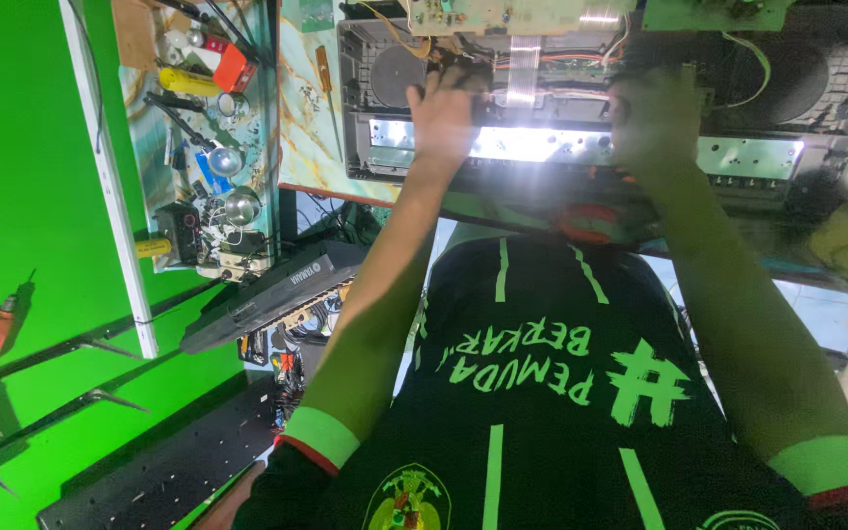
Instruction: The person wipes a circuit board with a blue sponge, positions the board and a metal bracket inside an electronic keyboard housing, and uses a screwdriver to secure screws into the bracket.
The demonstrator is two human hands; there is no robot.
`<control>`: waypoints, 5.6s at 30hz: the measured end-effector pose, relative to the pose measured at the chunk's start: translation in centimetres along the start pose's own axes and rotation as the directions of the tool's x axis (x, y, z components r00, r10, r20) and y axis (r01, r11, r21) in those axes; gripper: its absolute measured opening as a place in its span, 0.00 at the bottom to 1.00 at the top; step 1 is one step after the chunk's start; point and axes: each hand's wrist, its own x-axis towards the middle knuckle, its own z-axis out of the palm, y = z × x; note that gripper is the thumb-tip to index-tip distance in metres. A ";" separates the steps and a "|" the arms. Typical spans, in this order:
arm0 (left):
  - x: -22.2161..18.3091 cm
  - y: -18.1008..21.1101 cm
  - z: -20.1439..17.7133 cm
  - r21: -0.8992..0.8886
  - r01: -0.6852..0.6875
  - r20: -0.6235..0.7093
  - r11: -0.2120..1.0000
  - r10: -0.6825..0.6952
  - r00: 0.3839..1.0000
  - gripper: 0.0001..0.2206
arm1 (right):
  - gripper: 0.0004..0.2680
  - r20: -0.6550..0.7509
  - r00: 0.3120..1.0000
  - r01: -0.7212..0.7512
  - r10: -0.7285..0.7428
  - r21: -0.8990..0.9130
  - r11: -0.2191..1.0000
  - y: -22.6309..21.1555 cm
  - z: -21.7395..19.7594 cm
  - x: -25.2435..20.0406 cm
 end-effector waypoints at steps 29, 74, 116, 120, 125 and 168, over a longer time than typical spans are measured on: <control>-14.8 4.7 -3.9 -0.825 -0.039 -0.117 0.564 -0.103 0.988 0.06 | 0.05 0.026 0.933 -0.354 0.359 0.246 0.902 -10.9 -11.2 -9.4; -17.6 26.0 5.5 -0.788 -0.277 -0.238 0.550 0.143 0.961 0.21 | 0.20 0.298 0.905 -0.384 0.304 0.880 0.281 -11.5 -20.2 -19.5; -10.3 6.5 0.4 -0.463 -0.477 -0.283 0.747 0.385 0.878 0.12 | 0.13 0.464 0.832 -0.134 0.304 -0.364 0.922 -4.4 -6.8 -5.3; -8.9 5.8 1.9 -0.350 -0.474 -0.099 0.808 0.471 0.877 0.14 | 0.22 0.421 0.899 0.028 0.118 -0.324 0.946 -5.9 -7.1 -5.8; -8.6 5.1 2.9 -0.302 -0.466 -0.016 0.832 0.484 0.875 0.16 | 0.21 0.348 0.925 -0.047 0.151 -0.291 0.956 -6.8 -7.3 -6.3; -6.6 4.0 -4.2 -0.704 -0.514 -0.283 0.490 0.471 0.836 0.04 | 0.08 0.390 0.732 -0.488 0.558 0.872 0.031 -10.4 -9.2 -6.3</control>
